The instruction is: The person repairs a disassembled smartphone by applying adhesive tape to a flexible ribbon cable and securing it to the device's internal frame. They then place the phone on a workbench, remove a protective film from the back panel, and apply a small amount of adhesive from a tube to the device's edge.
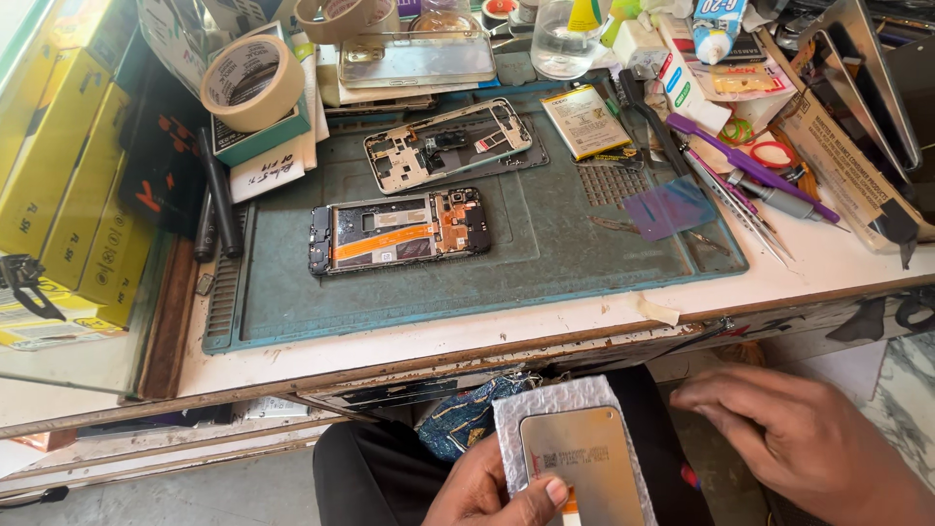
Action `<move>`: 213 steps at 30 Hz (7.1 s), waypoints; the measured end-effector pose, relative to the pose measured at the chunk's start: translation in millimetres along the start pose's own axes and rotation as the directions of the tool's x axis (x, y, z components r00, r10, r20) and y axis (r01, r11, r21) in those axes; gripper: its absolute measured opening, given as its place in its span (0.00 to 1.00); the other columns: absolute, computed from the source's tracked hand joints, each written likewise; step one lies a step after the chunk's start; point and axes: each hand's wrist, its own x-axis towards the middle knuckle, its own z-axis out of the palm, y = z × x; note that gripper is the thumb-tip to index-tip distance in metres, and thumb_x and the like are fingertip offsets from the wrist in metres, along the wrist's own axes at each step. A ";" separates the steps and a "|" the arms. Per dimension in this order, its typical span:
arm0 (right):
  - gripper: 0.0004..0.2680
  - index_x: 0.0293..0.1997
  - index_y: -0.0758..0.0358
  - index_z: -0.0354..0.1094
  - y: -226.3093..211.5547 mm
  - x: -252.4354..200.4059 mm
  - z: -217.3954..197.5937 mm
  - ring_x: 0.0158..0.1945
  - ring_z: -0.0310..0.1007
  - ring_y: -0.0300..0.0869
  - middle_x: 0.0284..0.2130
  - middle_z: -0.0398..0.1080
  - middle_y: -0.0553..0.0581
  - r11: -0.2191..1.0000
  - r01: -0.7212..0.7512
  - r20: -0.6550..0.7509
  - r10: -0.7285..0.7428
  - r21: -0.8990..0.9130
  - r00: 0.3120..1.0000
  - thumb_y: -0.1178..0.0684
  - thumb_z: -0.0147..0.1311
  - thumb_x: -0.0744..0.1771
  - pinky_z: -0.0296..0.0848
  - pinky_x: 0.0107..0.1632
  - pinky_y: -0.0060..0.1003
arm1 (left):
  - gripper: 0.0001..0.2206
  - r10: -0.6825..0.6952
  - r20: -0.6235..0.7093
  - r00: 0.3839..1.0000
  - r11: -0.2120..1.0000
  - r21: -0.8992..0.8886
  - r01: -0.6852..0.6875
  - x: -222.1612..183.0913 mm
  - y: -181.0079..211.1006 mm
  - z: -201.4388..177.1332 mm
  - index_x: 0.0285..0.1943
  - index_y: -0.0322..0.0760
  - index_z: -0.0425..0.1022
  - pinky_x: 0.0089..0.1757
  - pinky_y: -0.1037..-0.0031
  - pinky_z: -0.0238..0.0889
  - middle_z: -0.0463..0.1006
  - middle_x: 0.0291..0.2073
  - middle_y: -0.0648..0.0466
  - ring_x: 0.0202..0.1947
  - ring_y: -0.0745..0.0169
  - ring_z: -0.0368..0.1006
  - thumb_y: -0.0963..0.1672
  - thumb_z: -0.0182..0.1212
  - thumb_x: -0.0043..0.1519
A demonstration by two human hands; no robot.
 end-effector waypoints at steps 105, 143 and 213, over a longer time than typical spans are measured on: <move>0.24 0.61 0.51 0.64 -95.9 397.7 -36.6 0.56 0.74 0.50 0.51 0.72 0.60 0.987 0.115 0.068 -0.108 -0.108 0.992 0.40 0.68 0.61 0.70 0.56 0.49 | 0.18 0.933 0.114 0.342 -0.132 0.991 0.029 19.5 138.8 -19.3 0.58 0.39 0.76 0.57 0.57 0.57 0.82 0.46 0.51 0.61 0.48 0.71 0.43 0.68 0.59; 0.11 0.46 0.58 0.76 -102.5 97.5 -1.6 0.62 0.72 0.50 0.56 0.75 0.54 0.912 0.395 -0.327 -0.342 0.112 0.881 0.53 0.65 0.62 0.70 0.60 0.44 | 0.44 0.630 0.213 0.746 -0.309 0.951 -0.011 28.3 225.1 -54.9 0.69 0.38 0.69 0.55 0.57 0.63 0.76 0.53 0.44 0.57 0.44 0.70 0.49 0.81 0.39; 0.16 0.61 0.58 0.69 -111.6 134.4 -39.1 0.35 0.78 0.39 0.36 0.79 0.56 0.588 -0.171 0.172 0.055 0.791 0.984 0.53 0.53 0.66 0.81 0.33 0.37 | 0.36 0.666 0.007 0.746 0.727 0.221 -0.651 1.7 138.4 3.0 0.74 0.22 0.59 0.62 0.57 0.60 0.69 0.65 0.35 0.66 0.44 0.66 0.55 0.58 0.66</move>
